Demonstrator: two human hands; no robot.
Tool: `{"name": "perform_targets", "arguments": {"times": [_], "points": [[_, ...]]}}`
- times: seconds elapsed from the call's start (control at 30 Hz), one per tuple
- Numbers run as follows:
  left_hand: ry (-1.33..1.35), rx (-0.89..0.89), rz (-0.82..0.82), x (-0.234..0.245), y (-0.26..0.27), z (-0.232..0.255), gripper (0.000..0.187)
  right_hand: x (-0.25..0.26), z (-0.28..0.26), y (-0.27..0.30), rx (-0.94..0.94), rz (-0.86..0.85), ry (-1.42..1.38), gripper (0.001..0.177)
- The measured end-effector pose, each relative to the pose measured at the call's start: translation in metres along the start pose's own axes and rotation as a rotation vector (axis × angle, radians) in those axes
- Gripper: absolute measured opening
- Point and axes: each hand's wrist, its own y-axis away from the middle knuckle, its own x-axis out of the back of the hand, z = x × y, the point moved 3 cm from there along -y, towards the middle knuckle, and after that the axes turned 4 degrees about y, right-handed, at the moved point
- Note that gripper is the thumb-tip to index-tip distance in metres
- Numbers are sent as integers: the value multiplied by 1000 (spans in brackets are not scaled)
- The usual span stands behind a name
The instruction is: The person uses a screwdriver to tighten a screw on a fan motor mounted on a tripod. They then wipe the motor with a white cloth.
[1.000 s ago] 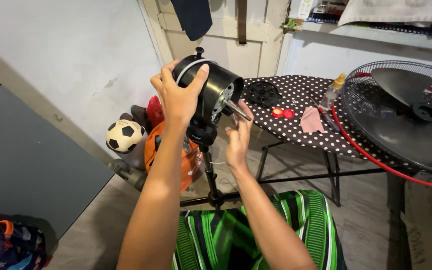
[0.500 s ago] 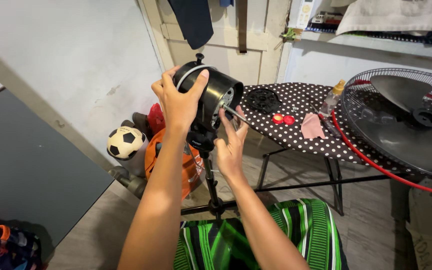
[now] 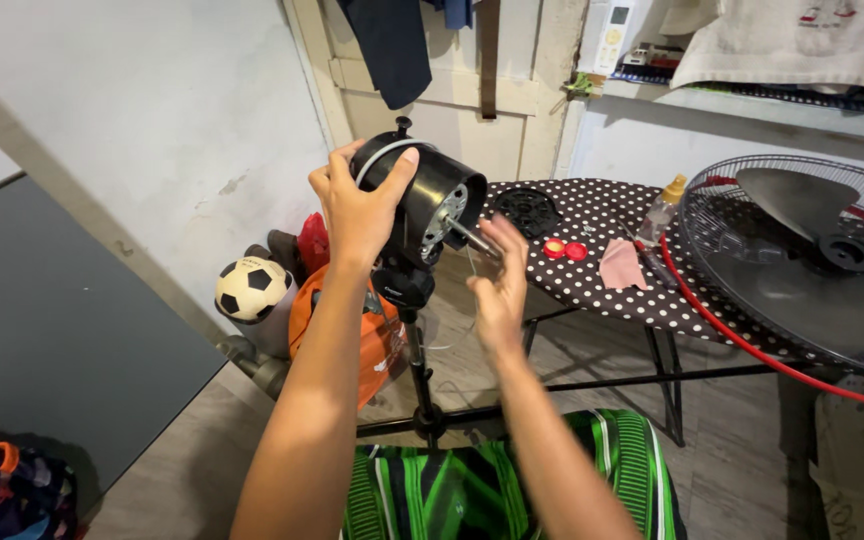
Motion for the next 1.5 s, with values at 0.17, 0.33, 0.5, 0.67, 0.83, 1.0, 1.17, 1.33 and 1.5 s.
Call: {"name": "perform_targets", "arguments": {"times": [0.17,0.33,0.5,0.67,0.83,1.0,1.17,1.33,1.5], "points": [[1,50,-13,4,-6,-5,79,10,-14,-47,409,-302,420,61],[17,43,-5,3,-12,-11,77,16,-9,-70,443,-448,444,56],[26,67,-18,2,-13,-9,77,11,-6,-83,512,-479,456,45],[27,58,-24,3,-14,-9,76,13,-9,-94,513,-486,436,36],[55,24,-28,3,-15,-11,75,9,-8,-96,562,-494,458,40],[56,15,-31,2,-18,-14,76,12,-15,-99,555,-506,414,50],[86,39,-40,1,-19,-16,78,13,-19,-103,573,-489,579,61],[77,1,-24,0,-18,-17,77,11,-24,-105,631,-596,582,61],[67,51,-41,0,-17,-15,78,8,-32,-116,793,-613,774,61]]}}
